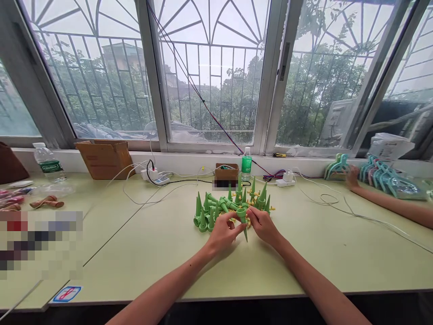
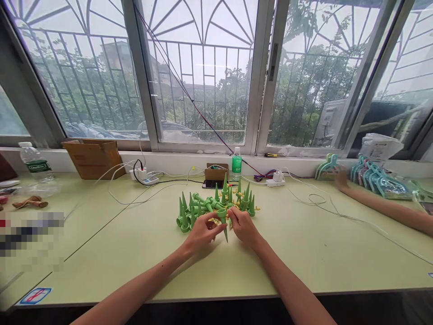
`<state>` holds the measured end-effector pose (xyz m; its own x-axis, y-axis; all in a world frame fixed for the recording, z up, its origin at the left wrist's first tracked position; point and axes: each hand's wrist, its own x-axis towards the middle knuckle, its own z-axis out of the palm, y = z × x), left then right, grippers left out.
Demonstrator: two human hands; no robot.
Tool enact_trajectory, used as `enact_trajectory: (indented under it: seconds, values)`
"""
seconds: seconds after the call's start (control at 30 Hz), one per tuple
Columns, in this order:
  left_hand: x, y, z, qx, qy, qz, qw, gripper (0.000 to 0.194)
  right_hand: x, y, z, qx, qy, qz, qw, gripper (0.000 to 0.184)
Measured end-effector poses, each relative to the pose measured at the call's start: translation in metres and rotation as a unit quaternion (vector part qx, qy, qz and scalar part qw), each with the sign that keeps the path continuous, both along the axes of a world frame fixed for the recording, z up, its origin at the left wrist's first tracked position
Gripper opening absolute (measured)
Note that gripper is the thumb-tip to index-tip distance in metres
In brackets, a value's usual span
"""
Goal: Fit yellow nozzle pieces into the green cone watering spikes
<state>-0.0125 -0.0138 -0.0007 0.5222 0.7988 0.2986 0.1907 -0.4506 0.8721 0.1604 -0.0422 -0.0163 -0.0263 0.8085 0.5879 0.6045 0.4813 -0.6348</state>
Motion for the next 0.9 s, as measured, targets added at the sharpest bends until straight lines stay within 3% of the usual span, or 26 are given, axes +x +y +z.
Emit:
enact_trajectory:
  seconds: [0.3, 0.9]
  values:
    - [0.0002, 0.0003, -0.0008, 0.105, 0.002, 0.023, 0.994, 0.018, 0.0013, 0.0011, -0.0015, -0.004, 0.011, 0.012, 1.000, 0.037]
    - [-0.0004, 0.0012, -0.0023, 0.134, -0.002, 0.021, 0.991, 0.013, 0.0019, 0.0022, -0.0014, -0.010, 0.021, 0.022, 0.999, 0.036]
